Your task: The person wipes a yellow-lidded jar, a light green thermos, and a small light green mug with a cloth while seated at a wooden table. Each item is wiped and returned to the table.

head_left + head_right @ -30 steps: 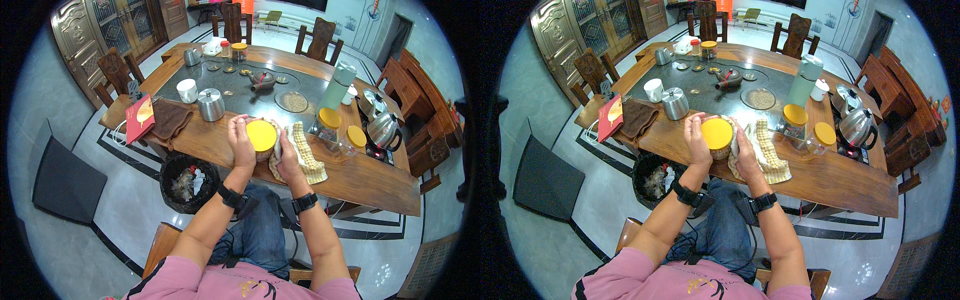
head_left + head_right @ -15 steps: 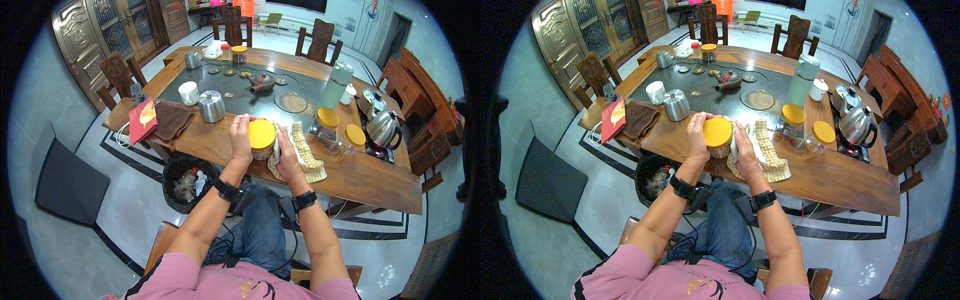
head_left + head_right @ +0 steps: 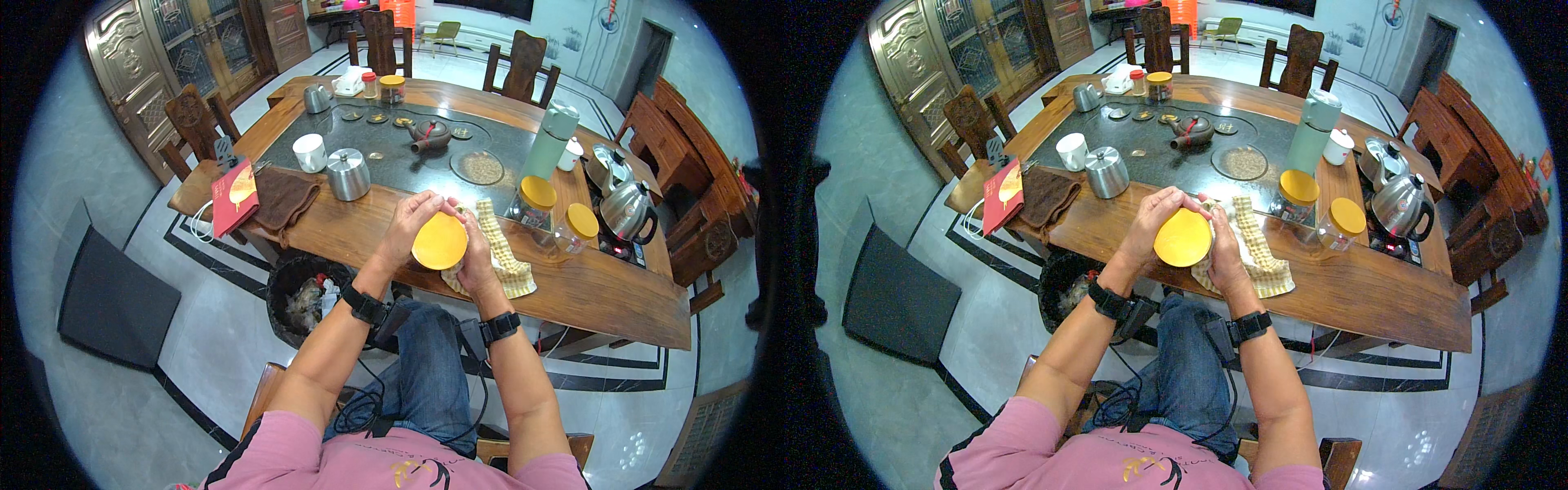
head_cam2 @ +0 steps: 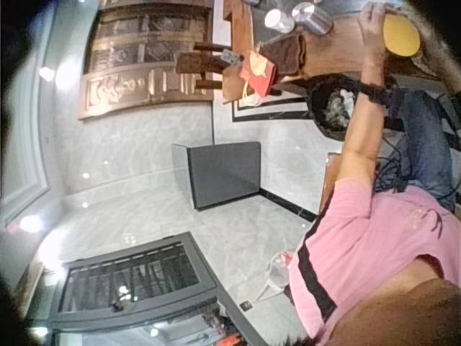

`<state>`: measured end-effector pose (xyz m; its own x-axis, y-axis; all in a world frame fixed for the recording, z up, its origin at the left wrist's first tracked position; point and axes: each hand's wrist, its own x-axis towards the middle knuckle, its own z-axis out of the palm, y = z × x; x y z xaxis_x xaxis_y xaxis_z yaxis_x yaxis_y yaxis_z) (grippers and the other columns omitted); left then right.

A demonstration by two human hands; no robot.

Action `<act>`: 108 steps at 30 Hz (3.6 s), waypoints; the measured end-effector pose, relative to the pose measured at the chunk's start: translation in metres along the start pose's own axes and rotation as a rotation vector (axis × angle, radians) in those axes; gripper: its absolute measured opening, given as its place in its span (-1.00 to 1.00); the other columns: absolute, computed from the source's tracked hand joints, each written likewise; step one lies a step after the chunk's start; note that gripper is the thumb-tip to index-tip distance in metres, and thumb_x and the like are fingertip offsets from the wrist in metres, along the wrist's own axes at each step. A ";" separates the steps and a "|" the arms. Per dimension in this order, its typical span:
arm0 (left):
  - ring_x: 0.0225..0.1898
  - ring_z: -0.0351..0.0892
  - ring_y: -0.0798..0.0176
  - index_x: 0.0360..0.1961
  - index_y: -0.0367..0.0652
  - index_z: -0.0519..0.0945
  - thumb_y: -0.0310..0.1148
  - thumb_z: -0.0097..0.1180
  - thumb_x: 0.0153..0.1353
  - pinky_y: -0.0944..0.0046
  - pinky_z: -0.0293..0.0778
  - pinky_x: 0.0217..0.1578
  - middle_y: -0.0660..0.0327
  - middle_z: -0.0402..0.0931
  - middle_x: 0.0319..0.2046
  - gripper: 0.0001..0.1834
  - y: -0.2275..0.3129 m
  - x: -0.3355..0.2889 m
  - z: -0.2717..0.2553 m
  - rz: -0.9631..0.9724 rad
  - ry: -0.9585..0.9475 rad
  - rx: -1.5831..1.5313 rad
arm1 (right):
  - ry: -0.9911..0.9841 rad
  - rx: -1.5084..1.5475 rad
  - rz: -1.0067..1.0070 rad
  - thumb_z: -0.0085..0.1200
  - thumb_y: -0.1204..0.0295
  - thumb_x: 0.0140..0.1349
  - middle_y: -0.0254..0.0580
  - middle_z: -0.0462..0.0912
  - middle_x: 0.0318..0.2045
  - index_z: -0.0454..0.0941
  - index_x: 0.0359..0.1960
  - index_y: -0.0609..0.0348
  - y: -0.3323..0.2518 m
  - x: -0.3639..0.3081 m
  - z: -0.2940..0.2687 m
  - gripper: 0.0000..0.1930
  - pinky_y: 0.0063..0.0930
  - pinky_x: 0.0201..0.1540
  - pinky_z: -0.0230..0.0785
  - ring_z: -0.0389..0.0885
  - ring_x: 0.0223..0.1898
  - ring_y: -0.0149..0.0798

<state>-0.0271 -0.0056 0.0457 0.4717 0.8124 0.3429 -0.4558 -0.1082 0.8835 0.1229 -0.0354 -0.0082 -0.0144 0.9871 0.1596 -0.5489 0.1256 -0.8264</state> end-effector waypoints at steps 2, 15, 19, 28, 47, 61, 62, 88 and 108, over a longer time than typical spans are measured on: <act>-0.17 0.59 0.39 -0.29 -0.31 0.64 -0.20 -0.03 0.44 0.37 0.48 -0.07 0.15 0.67 -0.24 -0.63 0.003 -0.001 0.003 0.019 -0.057 0.061 | 0.030 0.047 0.058 -0.28 0.16 0.54 -0.12 0.48 0.19 0.30 0.33 0.21 -0.001 0.000 -0.002 -0.51 -0.37 0.25 0.35 0.48 0.22 -0.24; -0.31 0.63 0.27 -0.31 -0.27 0.56 -0.24 -0.15 0.47 0.32 0.52 -0.18 0.08 0.66 -0.35 -0.65 -0.025 0.016 0.007 0.078 0.417 -0.061 | 0.087 0.078 0.101 -0.24 0.18 0.54 -0.15 0.50 0.21 0.35 0.30 0.21 0.002 0.003 -0.009 -0.54 -0.30 0.28 0.34 0.49 0.23 -0.23; -0.30 0.66 0.22 -0.21 -0.26 0.51 -0.25 -0.18 0.49 0.30 0.53 -0.21 0.01 0.66 -0.34 -0.70 -0.040 0.021 0.005 0.159 0.607 -0.010 | 0.129 0.090 0.064 -0.21 0.23 0.53 -0.16 0.48 0.24 0.35 0.30 0.23 0.018 0.010 -0.022 -0.56 -0.31 0.31 0.30 0.44 0.26 -0.24; -0.32 0.67 0.27 -0.16 -0.29 0.47 -0.32 -0.18 0.49 0.31 0.52 -0.23 0.14 0.59 -0.33 -0.75 -0.054 0.051 -0.007 0.305 0.915 0.121 | 0.066 -0.146 0.000 -0.17 0.27 0.52 -0.17 0.30 0.37 0.11 0.45 0.31 -0.001 -0.005 -0.001 -0.43 -0.46 0.42 0.02 0.23 0.37 -0.32; -0.25 0.63 0.34 -0.27 -0.28 0.59 -0.21 -0.04 0.42 0.37 0.53 -0.14 0.12 0.67 -0.25 -0.67 0.002 0.011 -0.002 -0.052 -0.009 0.075 | -0.074 -0.060 0.002 -0.20 0.24 0.53 -0.15 0.41 0.31 0.25 0.40 0.23 -0.006 0.003 -0.006 -0.49 -0.38 0.37 0.20 0.36 0.33 -0.29; -0.57 0.38 0.49 -0.68 -0.26 0.54 -0.03 0.10 0.41 0.38 0.34 -0.48 0.26 0.52 -0.65 -0.41 -0.015 0.038 0.003 0.251 0.548 0.442 | 0.102 0.182 0.147 -0.25 0.15 0.55 -0.21 0.58 0.09 0.44 0.19 0.20 -0.003 0.005 -0.008 -0.57 -0.35 0.21 0.37 0.54 0.12 -0.28; -0.60 0.36 0.49 -0.70 -0.26 0.53 -0.03 0.11 0.41 0.37 0.32 -0.51 0.27 0.49 -0.69 -0.40 -0.014 0.039 0.002 0.254 0.598 0.515 | 0.108 0.224 0.166 -0.24 0.15 0.55 -0.22 0.59 0.07 0.45 0.18 0.20 -0.003 0.005 -0.008 -0.57 -0.35 0.19 0.39 0.56 0.10 -0.29; 0.19 0.42 0.01 0.34 -0.42 0.12 -0.10 0.59 -0.12 0.10 0.37 0.21 -0.13 0.37 0.14 0.15 -0.026 -0.007 0.000 0.185 0.431 0.701 | 0.181 0.137 -0.144 -0.18 0.19 0.55 -0.16 0.59 0.05 0.43 0.15 0.22 0.007 0.006 -0.010 -0.62 -0.37 0.12 0.48 0.59 0.04 -0.29; 0.18 0.47 -0.01 0.30 -0.24 0.14 -0.17 0.53 -0.13 0.12 0.39 0.18 -0.09 0.41 0.14 0.05 -0.043 -0.040 -0.030 0.035 0.203 0.618 | -0.148 -1.388 -0.146 0.14 0.13 0.28 0.24 0.23 0.40 0.53 0.22 0.06 -0.043 0.009 0.048 -0.49 -0.13 0.36 0.21 0.29 0.37 0.20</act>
<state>-0.0491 -0.0167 -0.0153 0.2852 0.8877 0.3615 0.0783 -0.3975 0.9143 0.1060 -0.0367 0.0543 -0.1645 0.9482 0.2716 0.7082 0.3052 -0.6366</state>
